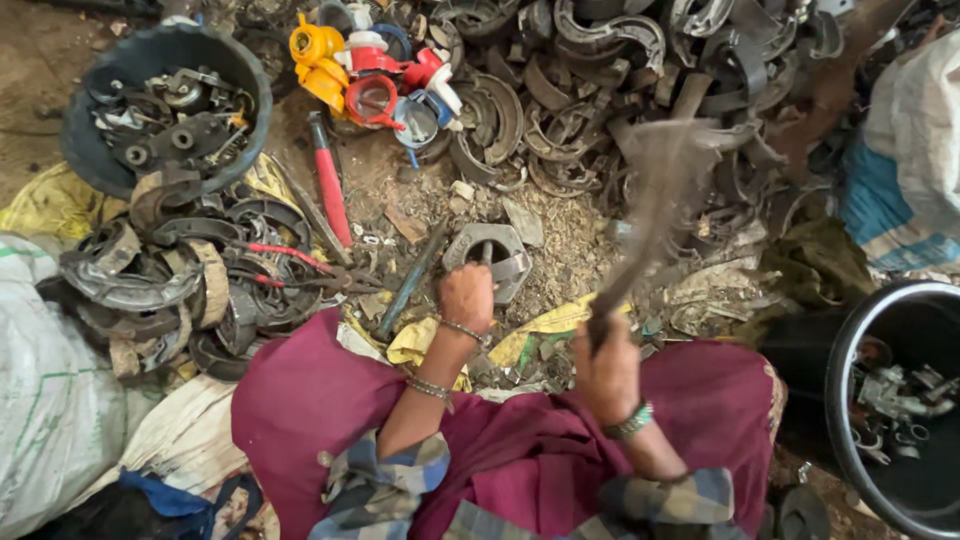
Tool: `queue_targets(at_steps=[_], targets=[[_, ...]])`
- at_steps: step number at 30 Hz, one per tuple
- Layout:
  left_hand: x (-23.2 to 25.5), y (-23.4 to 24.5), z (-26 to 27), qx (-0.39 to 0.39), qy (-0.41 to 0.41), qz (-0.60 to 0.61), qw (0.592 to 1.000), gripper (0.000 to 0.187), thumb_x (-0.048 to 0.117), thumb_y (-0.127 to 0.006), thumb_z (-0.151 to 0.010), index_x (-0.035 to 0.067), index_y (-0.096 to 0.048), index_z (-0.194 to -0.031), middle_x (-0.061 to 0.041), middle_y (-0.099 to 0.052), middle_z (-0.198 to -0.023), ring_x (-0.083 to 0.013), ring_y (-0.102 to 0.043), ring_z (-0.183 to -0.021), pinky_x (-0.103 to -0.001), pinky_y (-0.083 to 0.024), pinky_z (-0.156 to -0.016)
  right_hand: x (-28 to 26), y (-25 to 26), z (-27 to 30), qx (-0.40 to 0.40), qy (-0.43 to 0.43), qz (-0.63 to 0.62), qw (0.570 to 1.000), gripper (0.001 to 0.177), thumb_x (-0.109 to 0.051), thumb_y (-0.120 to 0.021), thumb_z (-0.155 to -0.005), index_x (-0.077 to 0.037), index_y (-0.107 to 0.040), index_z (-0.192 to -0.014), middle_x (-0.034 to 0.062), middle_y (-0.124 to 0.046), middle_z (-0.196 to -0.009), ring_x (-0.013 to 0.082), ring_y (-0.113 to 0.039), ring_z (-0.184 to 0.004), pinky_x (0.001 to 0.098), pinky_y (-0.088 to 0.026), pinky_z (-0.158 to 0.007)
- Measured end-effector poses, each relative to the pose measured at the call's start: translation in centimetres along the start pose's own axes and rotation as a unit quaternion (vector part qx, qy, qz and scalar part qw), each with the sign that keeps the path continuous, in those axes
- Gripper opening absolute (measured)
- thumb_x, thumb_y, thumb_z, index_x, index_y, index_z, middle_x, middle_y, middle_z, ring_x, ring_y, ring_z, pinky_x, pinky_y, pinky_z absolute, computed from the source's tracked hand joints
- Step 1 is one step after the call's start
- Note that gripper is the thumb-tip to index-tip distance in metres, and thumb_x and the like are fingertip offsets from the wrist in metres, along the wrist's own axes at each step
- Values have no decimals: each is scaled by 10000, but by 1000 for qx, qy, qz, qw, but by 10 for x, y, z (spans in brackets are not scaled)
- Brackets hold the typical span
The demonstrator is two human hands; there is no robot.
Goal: The person sits on the floor and uses a hammer and a metal rod to repeatedly strike a metal part placed on a hexagonal anvil. The person adjusts the part and continues hammering to shape or flatten it.
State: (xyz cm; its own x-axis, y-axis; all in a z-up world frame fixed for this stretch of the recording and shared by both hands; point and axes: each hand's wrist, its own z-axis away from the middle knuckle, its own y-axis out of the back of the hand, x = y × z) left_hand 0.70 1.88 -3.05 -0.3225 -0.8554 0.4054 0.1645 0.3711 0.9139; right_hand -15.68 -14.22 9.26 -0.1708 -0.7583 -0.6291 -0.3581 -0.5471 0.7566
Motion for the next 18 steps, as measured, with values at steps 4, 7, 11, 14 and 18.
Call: queue_targets(at_steps=[4, 7, 11, 14, 18], targets=[[-3, 5, -6, 33, -19, -1, 999, 163, 186, -686, -885, 87, -783, -800, -144, -746, -842, -323, -757, -766, -438, -601, -646, 41, -56, 11, -191, -34, 163, 967, 412, -277, -605, -987, -41, -474, -1298, 184, -679, -701, 363, -663, -563, 449, -513, -486], [-3, 8, -6, -26, -22, -33, 999, 75, 146, -736, -760, 103, -788, -794, -142, -744, -865, -313, -753, -817, -423, -605, -686, 42, -50, 9, -154, -31, 146, 977, 468, -291, -629, -959, -39, -479, -1324, 204, -694, -703, 389, -669, -594, 480, -519, -508], [0, 3, 3, 23, -31, 8, 999, 121, 189, -742, -841, 92, -787, -785, -148, -742, -846, -317, -747, -810, -440, -594, -706, 4, 11, 7, -12, -13, 8, 1000, 413, -235, -586, -999, -23, -486, -1338, 146, -692, -761, 277, -664, -562, 404, -515, -485], [1, 3, -5, 29, -28, 18, 999, 131, 213, -743, -813, 94, -789, -782, -143, -742, -855, -318, -739, -820, -438, -587, -704, -16, 36, -4, 169, 82, -116, 975, 285, -207, -583, -1084, -8, -466, -1251, 119, -653, -834, 233, -641, -678, 363, -517, -605], [-6, 2, -1, -3, -22, -11, 1000, 170, 231, -707, -891, 107, -796, -818, -142, -745, -876, -311, -740, -848, -453, -572, -753, 1, -9, 5, 118, 21, -155, 981, 302, -177, -568, -1025, -57, -488, -1291, 148, -662, -801, 303, -642, -638, 443, -510, -559]])
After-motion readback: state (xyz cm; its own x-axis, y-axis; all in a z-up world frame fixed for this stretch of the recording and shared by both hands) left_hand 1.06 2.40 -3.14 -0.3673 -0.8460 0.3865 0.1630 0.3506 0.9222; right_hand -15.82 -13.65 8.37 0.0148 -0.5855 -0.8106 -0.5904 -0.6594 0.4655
